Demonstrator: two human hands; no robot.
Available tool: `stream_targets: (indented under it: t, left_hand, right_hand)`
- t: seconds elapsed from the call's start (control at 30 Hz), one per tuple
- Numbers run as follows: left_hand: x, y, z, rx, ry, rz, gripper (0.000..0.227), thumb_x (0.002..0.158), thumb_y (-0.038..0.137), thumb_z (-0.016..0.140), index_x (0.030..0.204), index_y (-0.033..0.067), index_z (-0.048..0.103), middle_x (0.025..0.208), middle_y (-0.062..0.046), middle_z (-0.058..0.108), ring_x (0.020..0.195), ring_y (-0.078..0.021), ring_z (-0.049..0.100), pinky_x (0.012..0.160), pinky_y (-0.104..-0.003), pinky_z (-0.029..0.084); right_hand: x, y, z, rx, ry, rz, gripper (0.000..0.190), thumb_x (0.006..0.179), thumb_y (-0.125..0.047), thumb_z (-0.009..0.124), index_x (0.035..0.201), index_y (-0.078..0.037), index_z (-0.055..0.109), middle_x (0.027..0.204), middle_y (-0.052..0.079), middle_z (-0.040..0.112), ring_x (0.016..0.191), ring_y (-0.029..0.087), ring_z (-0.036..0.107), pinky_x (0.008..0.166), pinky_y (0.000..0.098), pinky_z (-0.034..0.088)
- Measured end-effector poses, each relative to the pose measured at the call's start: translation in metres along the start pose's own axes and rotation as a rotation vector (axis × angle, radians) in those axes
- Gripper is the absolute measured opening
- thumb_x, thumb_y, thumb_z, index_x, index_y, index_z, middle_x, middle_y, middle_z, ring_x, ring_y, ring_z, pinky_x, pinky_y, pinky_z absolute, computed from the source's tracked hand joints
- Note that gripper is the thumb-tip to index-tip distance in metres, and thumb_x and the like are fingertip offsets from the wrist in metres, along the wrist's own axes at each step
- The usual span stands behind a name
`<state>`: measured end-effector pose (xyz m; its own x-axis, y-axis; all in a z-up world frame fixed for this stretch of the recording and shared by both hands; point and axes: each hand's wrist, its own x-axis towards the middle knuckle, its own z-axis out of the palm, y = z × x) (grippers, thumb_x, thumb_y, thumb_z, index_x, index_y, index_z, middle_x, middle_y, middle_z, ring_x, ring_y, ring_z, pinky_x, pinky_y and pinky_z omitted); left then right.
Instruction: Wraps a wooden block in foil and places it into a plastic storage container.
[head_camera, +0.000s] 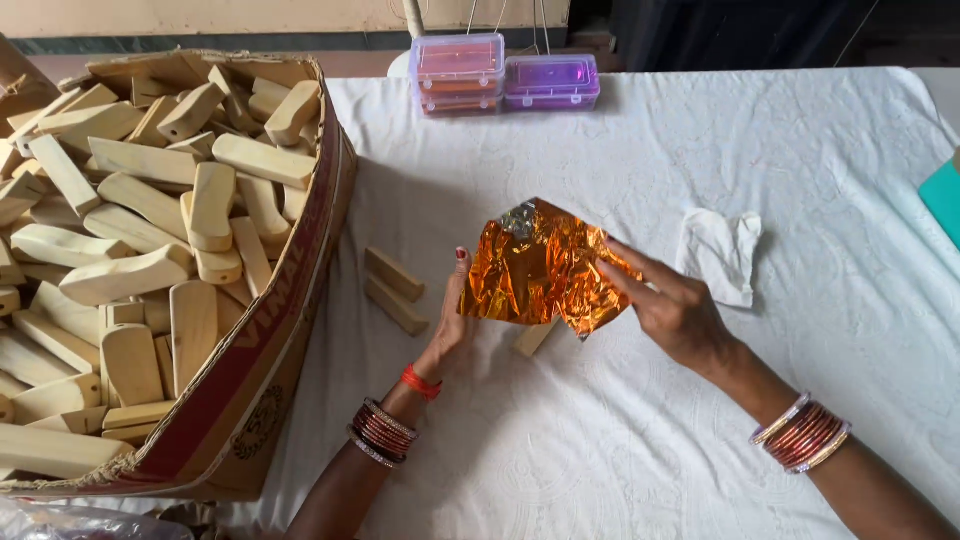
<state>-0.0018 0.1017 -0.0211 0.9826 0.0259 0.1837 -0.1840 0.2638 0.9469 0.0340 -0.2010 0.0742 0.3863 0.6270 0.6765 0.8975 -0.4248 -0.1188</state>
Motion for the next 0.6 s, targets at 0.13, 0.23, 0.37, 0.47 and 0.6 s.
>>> stream_targets:
  t: [0.13,0.23,0.37,0.47,0.6]
  left_hand:
    - [0.002,0.055,0.039,-0.521,-0.056,-0.168,0.090,0.095,0.067,0.029,0.157,0.0013,0.030,0.149,-0.020,0.049,0.129,-0.0311,0.060,0.103,-0.046,0.056]
    - [0.008,0.075,0.047,-0.193,-0.041,-0.241,0.070,0.096,0.028,0.054,0.157,0.0096,0.024,0.141,-0.029,0.049,0.120,-0.0318,0.063,0.097,-0.045,0.058]
    - [0.022,0.037,0.005,-0.019,-0.052,-0.145,0.080,0.087,-0.001,0.063,0.158,0.0089,0.028,0.134,-0.033,0.059,0.114,-0.0307,0.065,0.098,-0.040,0.060]
    - [0.019,0.058,-0.012,0.208,0.121,-0.070,0.056,0.097,-0.005,0.052,0.151,0.0056,0.043,0.145,-0.011,0.054,0.120,-0.0204,0.065,0.098,-0.033,0.062]
    - [0.030,0.112,-0.016,0.207,0.305,0.105,0.047,0.100,0.002,0.055,0.147,0.0050,0.051,0.124,-0.014,0.067,0.099,-0.0175,0.067,0.081,-0.030,0.062]
  right_hand:
    - [-0.034,0.007,0.030,-0.288,-0.099,-0.155,0.042,0.084,0.005,0.068,0.125,-0.008,0.069,0.140,0.010,0.064,0.092,0.017,0.073,0.071,0.0277,0.062]
    - [-0.034,0.000,0.037,-0.275,-0.092,-0.175,0.044,0.084,0.003,0.068,0.127,-0.006,0.067,0.139,0.009,0.063,0.085,0.016,0.072,0.067,0.0283,0.062]
    - [-0.030,0.011,0.042,-0.198,-0.003,-0.117,0.054,0.088,0.000,0.068,0.139,-0.006,0.055,0.142,0.010,0.059,0.085,0.016,0.071,0.070,0.0287,0.063]
    - [-0.025,0.019,0.050,-0.012,-0.013,0.175,0.068,0.093,-0.006,0.067,0.154,-0.007,0.036,0.148,0.012,0.053,0.097,0.019,0.070,0.077,0.0306,0.062]
    - [0.005,0.013,0.063,0.075,-0.445,0.108,0.092,0.085,-0.048,0.066,0.156,-0.010,0.022,0.158,0.015,0.033,0.139,0.031,0.032,0.110,0.0493,0.027]
